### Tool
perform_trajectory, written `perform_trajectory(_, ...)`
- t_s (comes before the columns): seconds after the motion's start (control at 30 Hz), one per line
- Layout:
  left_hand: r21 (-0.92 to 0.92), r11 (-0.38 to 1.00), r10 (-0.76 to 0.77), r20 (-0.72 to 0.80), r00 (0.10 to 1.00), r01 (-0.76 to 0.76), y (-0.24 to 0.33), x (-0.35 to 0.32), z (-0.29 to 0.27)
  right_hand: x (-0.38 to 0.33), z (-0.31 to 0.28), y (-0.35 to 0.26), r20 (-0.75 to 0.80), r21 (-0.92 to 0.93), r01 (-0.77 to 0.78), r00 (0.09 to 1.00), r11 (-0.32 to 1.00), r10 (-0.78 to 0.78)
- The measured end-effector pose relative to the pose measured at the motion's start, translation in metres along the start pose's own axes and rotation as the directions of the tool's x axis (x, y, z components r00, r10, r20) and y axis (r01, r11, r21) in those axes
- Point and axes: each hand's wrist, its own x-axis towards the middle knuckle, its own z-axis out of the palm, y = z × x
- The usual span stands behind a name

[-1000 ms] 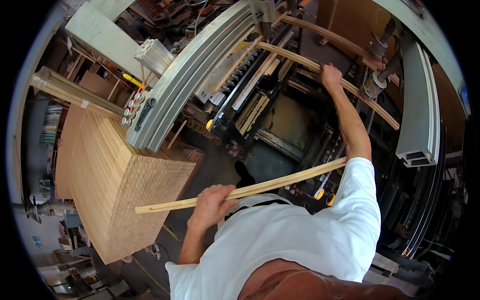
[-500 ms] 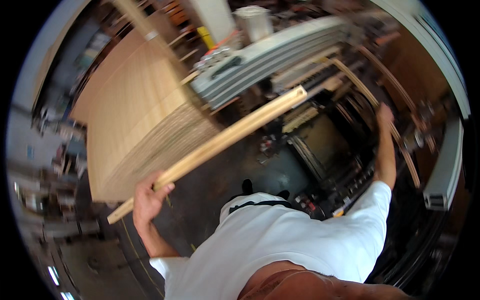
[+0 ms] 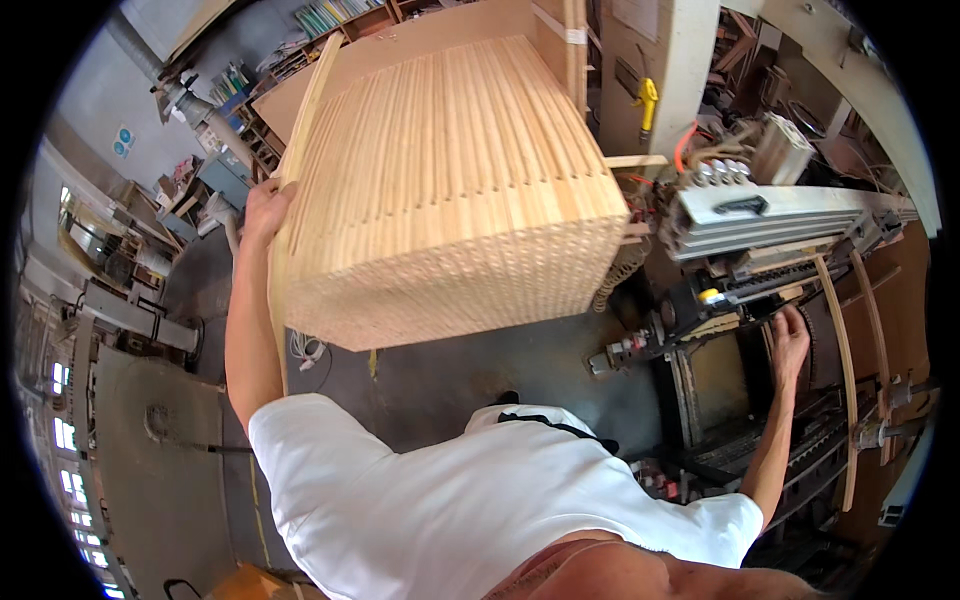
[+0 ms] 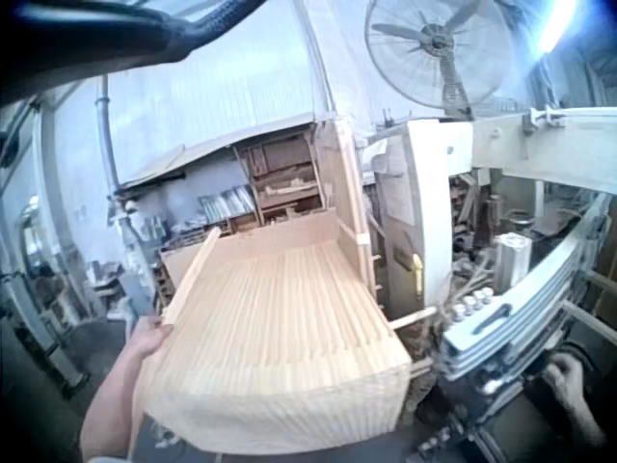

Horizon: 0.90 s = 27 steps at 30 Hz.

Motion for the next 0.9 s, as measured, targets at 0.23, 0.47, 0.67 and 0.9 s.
perform_trajectory(0.23,0.38,0.924,-0.068,0.063,0.996,0.04,-0.104,0.162,0.041,-0.123,0.135,-0.042,0.226,-0.184,-0.149,0.956,0.972,0.189)
perform_trajectory(0.47,0.349,0.937,-0.024,0.146,0.989,-0.029,-0.132,0.232,0.092,-0.206,0.153,-0.034,0.285,-0.18,-0.453,0.826,0.873,0.487)
perform_trajectory(0.67,0.16,0.985,-0.076,0.106,0.991,0.059,-0.14,0.275,0.112,-0.252,0.138,-0.034,0.172,-0.137,-0.507,0.834,0.851,0.525)
perform_trajectory(0.9,0.389,0.917,0.087,0.021,0.996,-0.088,-0.147,0.324,0.124,-0.312,0.101,-0.079,0.043,-0.164,-0.531,0.838,0.831,0.544)
